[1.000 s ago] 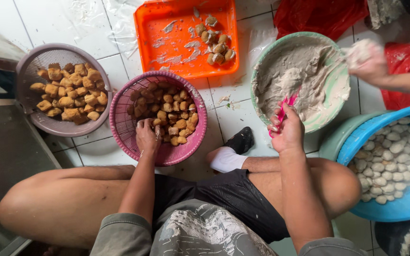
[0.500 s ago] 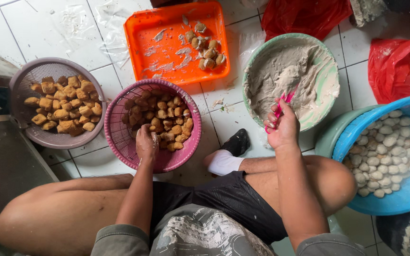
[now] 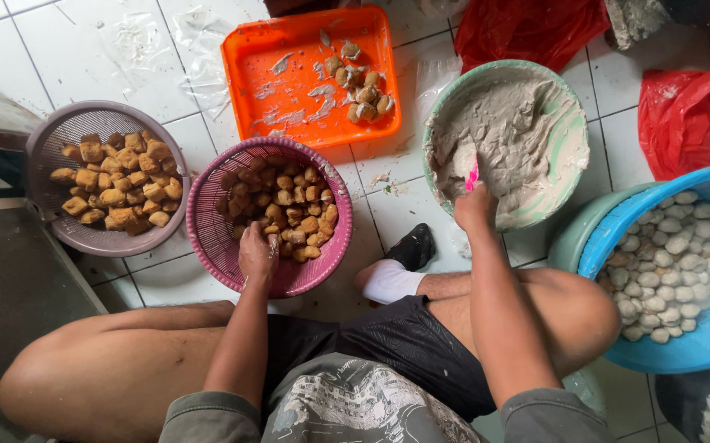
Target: The person sits on the floor coating fried tofu pieces with batter. They pick pieces one at a time from a pink basket, spread batter over each piece with a pink spatula, and place the coated pieces onto an orange tray.
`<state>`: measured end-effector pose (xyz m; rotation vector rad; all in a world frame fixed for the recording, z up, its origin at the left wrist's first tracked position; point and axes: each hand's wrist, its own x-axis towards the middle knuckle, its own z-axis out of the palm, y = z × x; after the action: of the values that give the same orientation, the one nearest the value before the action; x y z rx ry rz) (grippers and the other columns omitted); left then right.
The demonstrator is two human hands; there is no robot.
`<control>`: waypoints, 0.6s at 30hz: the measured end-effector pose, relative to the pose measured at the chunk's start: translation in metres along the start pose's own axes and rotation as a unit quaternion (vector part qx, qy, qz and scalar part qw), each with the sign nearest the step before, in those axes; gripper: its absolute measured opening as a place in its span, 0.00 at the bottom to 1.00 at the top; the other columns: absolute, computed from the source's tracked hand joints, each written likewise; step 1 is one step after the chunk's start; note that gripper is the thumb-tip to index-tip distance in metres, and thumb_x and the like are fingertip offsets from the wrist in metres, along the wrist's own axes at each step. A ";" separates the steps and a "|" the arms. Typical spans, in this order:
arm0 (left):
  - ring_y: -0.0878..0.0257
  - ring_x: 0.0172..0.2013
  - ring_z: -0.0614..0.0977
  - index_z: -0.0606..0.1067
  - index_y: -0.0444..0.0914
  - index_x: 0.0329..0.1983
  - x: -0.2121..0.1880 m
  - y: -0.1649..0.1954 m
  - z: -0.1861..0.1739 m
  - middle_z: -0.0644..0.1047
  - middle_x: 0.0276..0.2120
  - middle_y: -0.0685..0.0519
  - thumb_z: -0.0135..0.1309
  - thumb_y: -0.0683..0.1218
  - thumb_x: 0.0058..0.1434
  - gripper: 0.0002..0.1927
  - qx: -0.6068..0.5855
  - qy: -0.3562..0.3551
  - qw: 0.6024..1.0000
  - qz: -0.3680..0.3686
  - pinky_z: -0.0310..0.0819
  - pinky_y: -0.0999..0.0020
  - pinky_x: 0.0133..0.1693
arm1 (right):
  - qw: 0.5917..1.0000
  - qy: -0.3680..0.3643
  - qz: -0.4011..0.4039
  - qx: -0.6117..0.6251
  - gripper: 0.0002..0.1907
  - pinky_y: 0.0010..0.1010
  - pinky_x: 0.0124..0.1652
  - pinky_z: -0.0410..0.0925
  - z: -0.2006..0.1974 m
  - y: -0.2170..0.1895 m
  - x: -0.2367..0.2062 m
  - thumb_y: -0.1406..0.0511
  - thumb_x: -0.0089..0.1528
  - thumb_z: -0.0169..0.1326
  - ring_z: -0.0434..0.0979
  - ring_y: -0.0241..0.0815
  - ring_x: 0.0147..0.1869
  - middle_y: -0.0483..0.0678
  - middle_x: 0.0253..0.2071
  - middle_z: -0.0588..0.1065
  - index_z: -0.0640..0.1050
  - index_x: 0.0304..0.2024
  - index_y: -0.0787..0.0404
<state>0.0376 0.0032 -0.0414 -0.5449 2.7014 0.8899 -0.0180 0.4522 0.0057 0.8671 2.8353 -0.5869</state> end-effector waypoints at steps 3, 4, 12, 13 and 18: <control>0.43 0.50 0.78 0.72 0.40 0.51 -0.003 -0.001 0.000 0.76 0.49 0.46 0.61 0.47 0.59 0.18 0.000 -0.003 1.000 0.012 0.73 0.48 0.47 | 1.000 -0.025 0.010 -0.009 0.13 0.49 0.55 0.69 -0.005 0.000 0.001 0.69 0.58 0.54 0.78 0.69 0.53 0.68 0.45 0.78 0.78 0.43 0.69; 0.44 0.50 0.78 0.72 0.40 0.51 -0.004 -0.001 0.000 0.76 0.49 0.47 0.62 0.47 0.59 0.19 0.000 -0.010 1.000 0.006 0.73 0.49 0.47 | 0.999 -0.039 0.023 -0.018 0.13 0.50 0.55 0.69 -0.008 -0.002 -0.001 0.69 0.58 0.53 0.77 0.69 0.53 0.69 0.46 0.78 0.79 0.45 0.68; 0.45 0.50 0.78 0.71 0.41 0.51 -0.005 0.002 -0.003 0.76 0.49 0.48 0.64 0.48 0.59 0.20 0.008 -0.022 1.000 -0.009 0.73 0.49 0.47 | 0.963 -0.208 -0.003 -0.172 0.14 0.50 0.54 0.71 -0.014 -0.023 -0.004 0.69 0.60 0.54 0.77 0.68 0.57 0.69 0.51 0.76 0.81 0.46 0.68; 0.45 0.50 0.78 0.72 0.41 0.51 -0.004 0.002 -0.002 0.76 0.49 0.48 0.64 0.48 0.58 0.20 0.012 -0.029 0.999 -0.015 0.74 0.49 0.47 | 0.962 -0.218 -0.013 -0.161 0.13 0.49 0.54 0.71 -0.014 -0.020 -0.004 0.68 0.61 0.54 0.77 0.68 0.56 0.69 0.50 0.76 0.81 0.46 0.68; 0.45 0.51 0.78 0.72 0.42 0.52 -0.001 0.005 0.003 0.76 0.50 0.48 0.64 0.49 0.58 0.20 0.015 -0.036 0.999 -0.004 0.74 0.49 0.48 | 0.968 -0.213 -0.122 -0.059 0.12 0.46 0.51 0.72 -0.014 0.002 0.002 0.70 0.58 0.53 0.80 0.63 0.52 0.65 0.43 0.79 0.82 0.42 0.66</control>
<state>0.0370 0.0091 -0.0406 -0.5063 2.6417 0.8490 -0.0189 0.4602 0.0179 0.3207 2.5583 -0.5465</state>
